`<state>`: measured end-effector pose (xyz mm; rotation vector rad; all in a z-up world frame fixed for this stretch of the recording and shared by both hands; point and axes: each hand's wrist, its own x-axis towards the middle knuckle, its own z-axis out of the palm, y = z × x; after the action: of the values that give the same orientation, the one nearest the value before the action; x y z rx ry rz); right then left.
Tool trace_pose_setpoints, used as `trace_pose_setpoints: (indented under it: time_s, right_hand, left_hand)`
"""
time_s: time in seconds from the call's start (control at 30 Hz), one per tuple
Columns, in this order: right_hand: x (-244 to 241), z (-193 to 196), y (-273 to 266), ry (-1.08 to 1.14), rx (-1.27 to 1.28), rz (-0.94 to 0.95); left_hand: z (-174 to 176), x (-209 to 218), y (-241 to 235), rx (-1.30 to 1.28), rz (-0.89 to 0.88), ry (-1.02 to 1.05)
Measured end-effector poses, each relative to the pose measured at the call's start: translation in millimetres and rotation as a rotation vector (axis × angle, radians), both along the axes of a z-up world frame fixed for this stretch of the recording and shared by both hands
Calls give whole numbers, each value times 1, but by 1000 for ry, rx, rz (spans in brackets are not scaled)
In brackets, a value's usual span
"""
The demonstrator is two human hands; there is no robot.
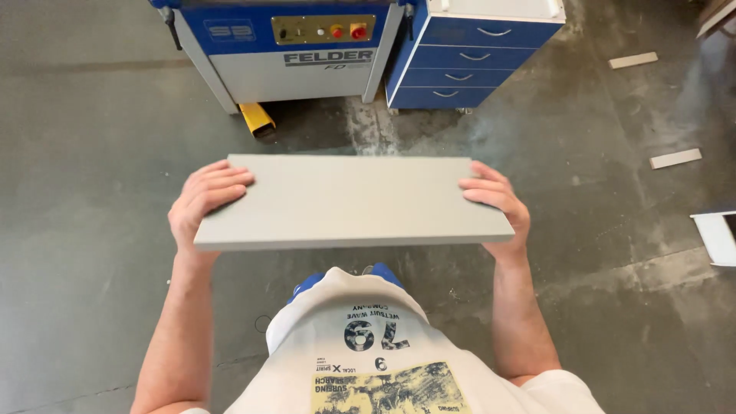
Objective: Fetch wooden panels from storage and finish their edges using a scraper and scissors at a workbench.
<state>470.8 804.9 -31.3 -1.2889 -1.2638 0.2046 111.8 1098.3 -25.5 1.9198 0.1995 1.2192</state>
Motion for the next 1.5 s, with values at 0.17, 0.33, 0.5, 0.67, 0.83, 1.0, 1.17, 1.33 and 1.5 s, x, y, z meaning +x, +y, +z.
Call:
trace_pose_setpoints:
  time_s: [0.17,0.33,0.5,0.67,0.83,1.0,1.17,1.33,1.5]
  right_hand:
    - [-24,25,10,194,67,-520]
    - [-38,67,23,622,199,-301]
    - [-44,65,27,1208,328,-24]
    - [5,14,-3,876,-7,40]
    - [5,5,0,882,56,-18]
    - [8,-13,0,837,157,-69]
    - [-1,-10,4,825,171,-122]
    - [4,-17,3,807,159,-88]
    - [18,-33,-8,914,122,-86]
  left_hand:
    - [-5,2,6,648,414,-216]
    - [15,21,6,650,387,-231]
    - [15,30,-2,553,353,-205]
    - [11,41,-3,583,437,-242]
    - [12,47,-15,44,408,-185]
    - [-24,39,-3,-1152,40,-196]
    - [-50,38,-2,-1040,65,-207]
    - [-39,38,-14,-1042,62,-251]
    - [-2,35,-31,-1002,79,-111]
